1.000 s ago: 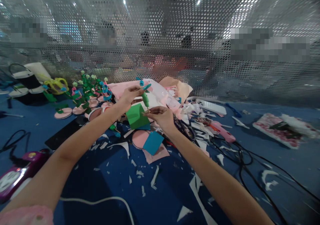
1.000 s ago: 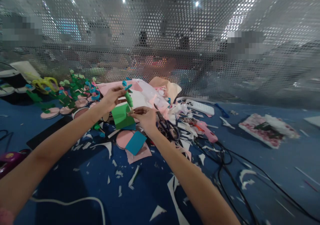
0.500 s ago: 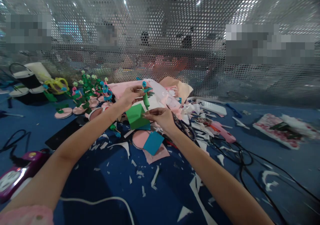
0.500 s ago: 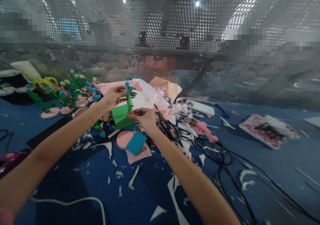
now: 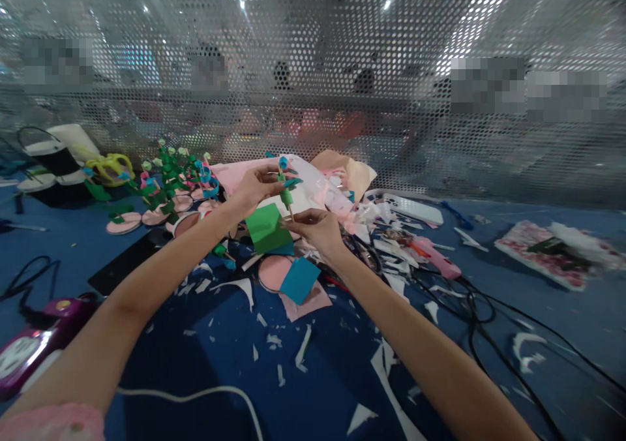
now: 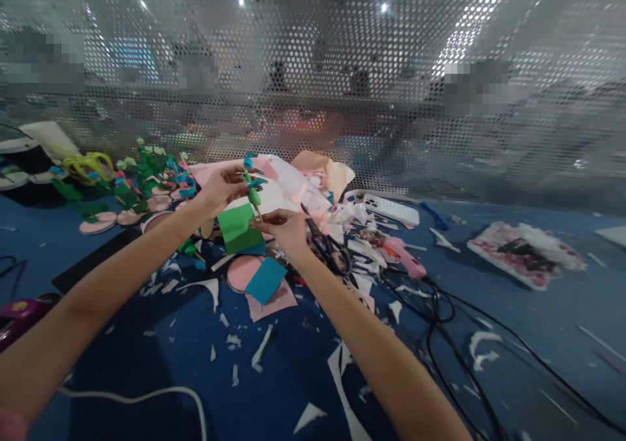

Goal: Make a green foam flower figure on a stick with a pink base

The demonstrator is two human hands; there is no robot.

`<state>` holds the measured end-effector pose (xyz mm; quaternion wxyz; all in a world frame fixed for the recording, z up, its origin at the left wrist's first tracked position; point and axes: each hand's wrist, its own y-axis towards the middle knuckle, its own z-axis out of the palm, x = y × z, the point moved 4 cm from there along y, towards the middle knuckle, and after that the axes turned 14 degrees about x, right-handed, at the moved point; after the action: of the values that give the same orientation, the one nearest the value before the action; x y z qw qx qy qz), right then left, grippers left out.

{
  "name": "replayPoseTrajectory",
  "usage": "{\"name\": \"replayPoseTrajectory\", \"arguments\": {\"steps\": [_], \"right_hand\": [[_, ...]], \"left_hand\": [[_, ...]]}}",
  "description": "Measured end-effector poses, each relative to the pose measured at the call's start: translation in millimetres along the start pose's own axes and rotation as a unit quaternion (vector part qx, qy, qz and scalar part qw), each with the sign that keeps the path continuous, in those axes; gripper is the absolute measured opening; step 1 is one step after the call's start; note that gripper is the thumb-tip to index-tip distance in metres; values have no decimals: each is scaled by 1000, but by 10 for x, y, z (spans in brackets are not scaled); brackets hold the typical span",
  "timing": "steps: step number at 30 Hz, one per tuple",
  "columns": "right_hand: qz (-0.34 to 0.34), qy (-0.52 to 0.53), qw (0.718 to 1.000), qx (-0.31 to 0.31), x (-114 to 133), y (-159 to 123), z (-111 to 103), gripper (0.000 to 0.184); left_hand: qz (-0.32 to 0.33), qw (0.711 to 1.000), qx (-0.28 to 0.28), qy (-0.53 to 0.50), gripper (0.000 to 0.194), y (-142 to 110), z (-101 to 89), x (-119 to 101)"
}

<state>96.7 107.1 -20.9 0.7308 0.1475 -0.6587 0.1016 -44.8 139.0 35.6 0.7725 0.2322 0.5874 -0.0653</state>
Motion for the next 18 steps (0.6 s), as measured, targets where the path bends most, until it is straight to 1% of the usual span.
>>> {"name": "replayPoseTrajectory", "arguments": {"steps": [7,12,18], "right_hand": [[3,-8,1000,-22,62,-40,6,31],[8,-5,999,-37,67,-41,-5,32],[8,-3,999,-46,57,-17,-23,33]], "left_hand": [[26,1000,11,7,42,-30,58,-71],[39,999,37,6,47,-37,86,-76],[50,997,43,27,49,-51,114,-75]]}}
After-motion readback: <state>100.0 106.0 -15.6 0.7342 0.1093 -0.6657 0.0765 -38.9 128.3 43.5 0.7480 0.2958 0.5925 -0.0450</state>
